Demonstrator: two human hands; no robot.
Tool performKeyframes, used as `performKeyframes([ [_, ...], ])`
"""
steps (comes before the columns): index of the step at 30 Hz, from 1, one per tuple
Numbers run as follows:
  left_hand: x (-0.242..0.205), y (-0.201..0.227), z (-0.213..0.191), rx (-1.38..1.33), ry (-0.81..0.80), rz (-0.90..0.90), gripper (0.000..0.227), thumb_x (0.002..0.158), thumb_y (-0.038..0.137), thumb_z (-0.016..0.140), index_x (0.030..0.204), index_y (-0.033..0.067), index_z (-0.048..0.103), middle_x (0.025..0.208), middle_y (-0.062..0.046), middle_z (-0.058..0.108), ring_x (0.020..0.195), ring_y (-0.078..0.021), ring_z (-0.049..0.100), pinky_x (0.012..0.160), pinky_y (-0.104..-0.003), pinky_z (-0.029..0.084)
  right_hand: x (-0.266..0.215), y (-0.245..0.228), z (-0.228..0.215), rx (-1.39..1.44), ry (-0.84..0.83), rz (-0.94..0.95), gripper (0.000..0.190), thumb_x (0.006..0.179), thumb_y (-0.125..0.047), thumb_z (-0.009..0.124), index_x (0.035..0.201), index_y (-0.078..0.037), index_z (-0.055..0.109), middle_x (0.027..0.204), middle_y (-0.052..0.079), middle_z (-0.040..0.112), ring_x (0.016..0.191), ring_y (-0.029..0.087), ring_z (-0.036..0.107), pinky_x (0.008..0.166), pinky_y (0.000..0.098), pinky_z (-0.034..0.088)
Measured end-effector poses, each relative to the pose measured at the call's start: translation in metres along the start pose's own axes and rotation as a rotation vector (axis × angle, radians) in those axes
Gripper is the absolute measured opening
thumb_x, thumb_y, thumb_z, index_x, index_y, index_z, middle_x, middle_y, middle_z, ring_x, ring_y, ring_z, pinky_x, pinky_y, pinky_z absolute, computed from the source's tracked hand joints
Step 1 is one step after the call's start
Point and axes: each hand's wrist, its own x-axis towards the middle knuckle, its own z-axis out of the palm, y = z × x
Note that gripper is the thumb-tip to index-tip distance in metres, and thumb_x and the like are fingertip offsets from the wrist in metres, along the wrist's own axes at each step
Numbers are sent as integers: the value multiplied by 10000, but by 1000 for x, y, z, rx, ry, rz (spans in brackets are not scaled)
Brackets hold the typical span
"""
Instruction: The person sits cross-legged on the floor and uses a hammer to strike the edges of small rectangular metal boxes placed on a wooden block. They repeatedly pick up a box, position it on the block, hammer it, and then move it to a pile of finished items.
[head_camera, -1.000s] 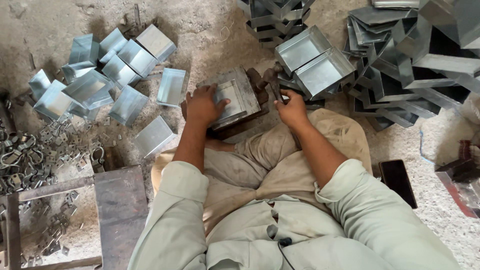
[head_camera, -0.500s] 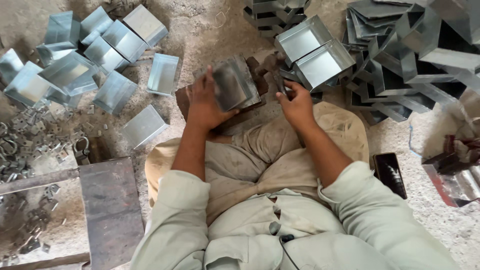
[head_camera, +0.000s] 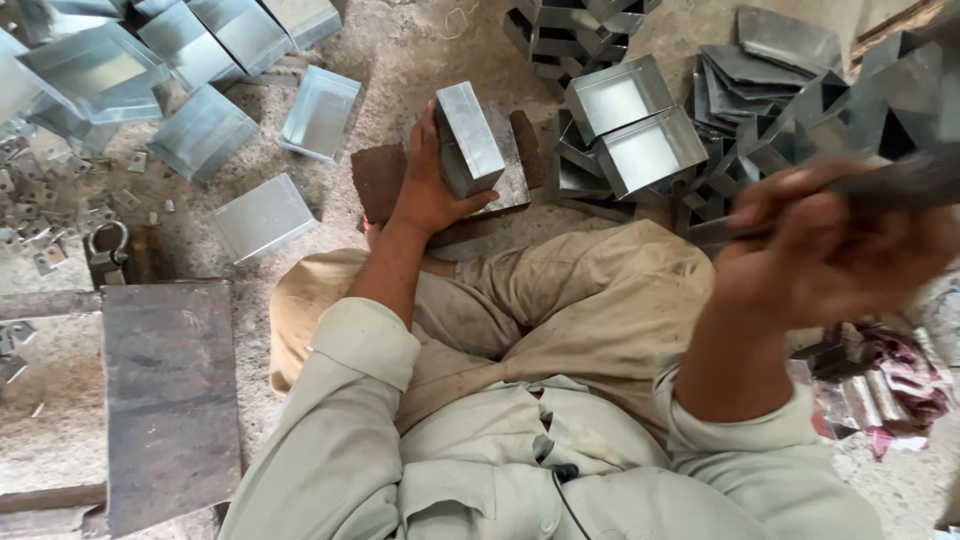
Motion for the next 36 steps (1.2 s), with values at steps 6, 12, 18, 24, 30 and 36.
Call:
performKeyframes([
  [6, -2, 1, 0, -10, 10, -10, 1468, 630, 445, 1037, 1663, 96, 55, 1613, -261, 298, 1482, -453, 384, 1222, -506, 403, -93, 39, 35, -579, -379, 293, 324, 995, -57, 777, 1296, -23, 662, 1081, 126, 715, 940, 169, 697, 809, 300, 561],
  [12, -6, 15, -17, 84, -62, -62, 1517, 602, 522, 1017, 1650, 112, -2, 1518, -316, 416, 1380, -493, 456, 1143, -521, 421, -60, 20, 15, -624, -370, 333, 466, 971, -91, 835, 1394, -44, 644, 925, 73, 685, 776, 129, 624, 723, 274, 527],
  [18, 9, -4, -66, -370, -469, -841, 1173, 799, 614, 737, 1598, 81, 65, 1199, -229, 710, 1058, -345, 689, 898, -407, 549, -4, -20, -10, -229, -30, 83, 259, 1082, -136, 724, 1327, -92, 651, 968, 108, 708, 646, 129, 636, 552, 269, 473],
  [24, 2, -9, -75, -346, -525, -1031, 913, 825, 678, 653, 1406, -11, 507, 1193, -190, 723, 983, -239, 710, 823, -372, 571, -43, 36, 13, 176, 131, 30, 336, 1048, -92, 705, 1328, -191, 546, 1065, 141, 708, 725, 209, 690, 524, 327, 522],
  [30, 1, -20, -73, -346, -554, -985, 1024, 861, 687, 649, 1529, -53, 414, 1366, -239, 638, 1161, -302, 630, 948, -378, 505, -108, 103, 66, -539, -563, 302, 363, 1040, -152, 716, 1368, -14, 644, 1126, 200, 715, 1033, 164, 729, 870, 306, 565],
  [36, 5, 16, -74, 55, -494, -667, 1308, 760, 649, 775, 1640, 51, 14, 1602, -280, 293, 1486, -402, 290, 1184, -432, 280, -116, 117, 40, -467, -328, 849, 404, 1026, -142, 675, 1386, 36, 628, 837, 104, 693, 684, 126, 594, 620, 291, 491],
])
